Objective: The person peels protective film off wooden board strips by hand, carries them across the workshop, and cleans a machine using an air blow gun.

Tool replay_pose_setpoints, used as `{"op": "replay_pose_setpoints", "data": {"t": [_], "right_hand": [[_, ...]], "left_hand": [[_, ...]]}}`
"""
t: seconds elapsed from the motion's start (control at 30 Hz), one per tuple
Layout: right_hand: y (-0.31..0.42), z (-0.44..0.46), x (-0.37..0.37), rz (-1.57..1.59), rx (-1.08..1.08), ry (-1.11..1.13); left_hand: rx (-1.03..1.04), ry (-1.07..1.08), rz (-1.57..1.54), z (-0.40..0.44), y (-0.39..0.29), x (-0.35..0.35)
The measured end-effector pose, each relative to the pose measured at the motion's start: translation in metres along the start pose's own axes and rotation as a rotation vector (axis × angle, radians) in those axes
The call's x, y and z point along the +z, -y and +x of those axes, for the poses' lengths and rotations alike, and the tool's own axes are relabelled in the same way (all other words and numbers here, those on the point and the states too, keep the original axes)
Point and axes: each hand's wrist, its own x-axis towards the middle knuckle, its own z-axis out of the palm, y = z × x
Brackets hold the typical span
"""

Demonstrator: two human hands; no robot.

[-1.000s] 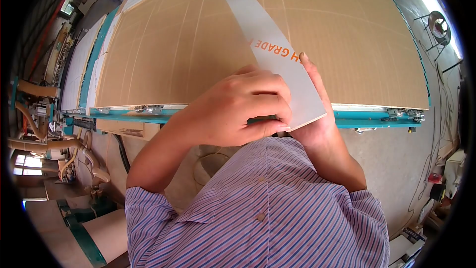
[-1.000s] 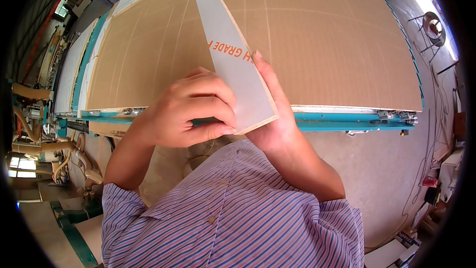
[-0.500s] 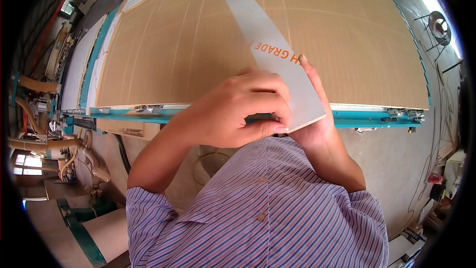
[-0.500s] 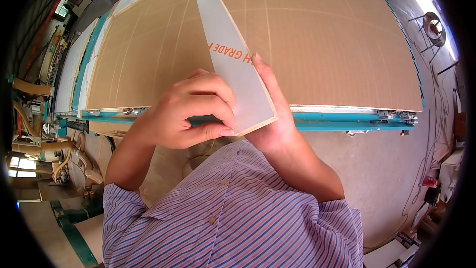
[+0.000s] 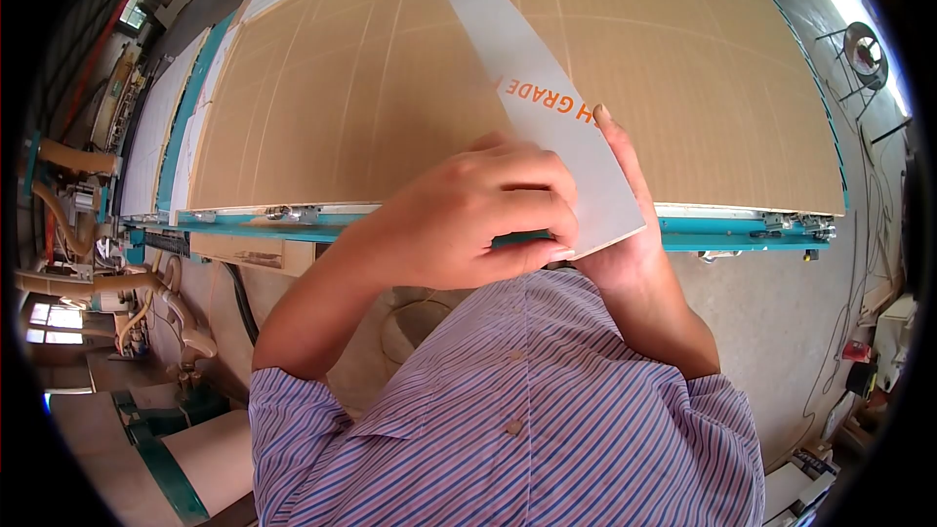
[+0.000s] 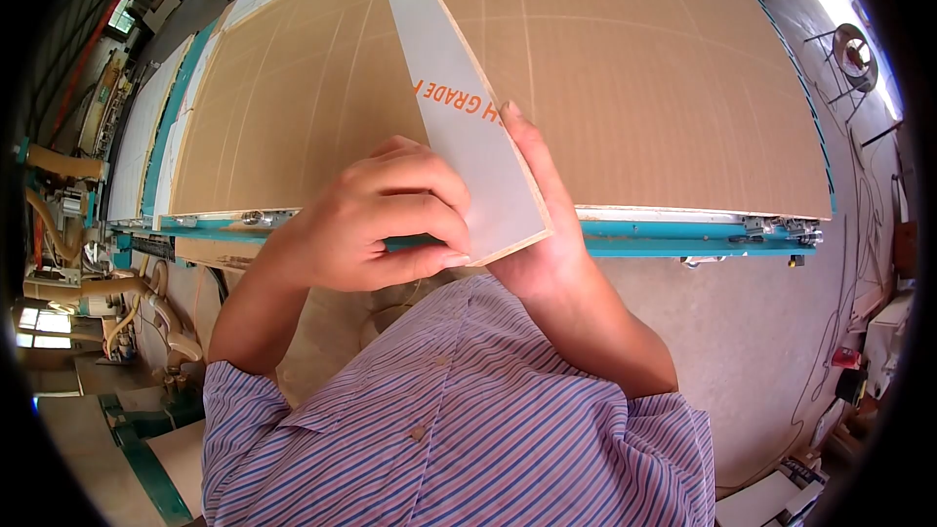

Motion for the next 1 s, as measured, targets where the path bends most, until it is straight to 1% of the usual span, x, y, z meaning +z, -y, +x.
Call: {"op": "replay_pose_setpoints", "data": {"t": [0.13,0.33,0.53,0.63,0.7,0.73,0.83,0.9,1.0], "right_hand": [[0.001,0.001,-0.003,0.037,0.020,0.019],[0.001,0.001,-0.006,0.007,0.004,0.039],[0.000,0.003,-0.012,-0.054,-0.028,-0.051],[-0.001,0.003,-0.013,0.052,0.003,0.008],[-0.002,0.003,-0.010,0.043,-0.002,0.043],[-0.001,0.004,-0.009,0.037,-0.005,0.062],[-0.003,0.007,-0.008,-0.017,-0.024,-0.002],[-0.003,0.007,-0.007,-0.042,-0.021,0.026],[0.007,0.005,-0.010,-0.070,-0.008,0.009]], "left_hand": [[-0.005,-0.003,0.012,0.000,0.000,0.001],[-0.002,-0.010,0.042,0.000,-0.001,0.004],[-0.019,-0.027,0.129,0.000,-0.003,0.007],[-0.053,-0.056,0.202,0.000,-0.004,0.008],[-0.060,-0.066,0.213,0.000,-0.002,0.005],[-0.048,-0.062,0.222,0.000,-0.002,0.001],[-0.011,-0.037,0.251,0.000,-0.012,-0.007],[0.023,-0.010,0.273,0.001,-0.020,-0.011],[0.039,0.007,0.404,0.012,-0.025,-0.004]]}}
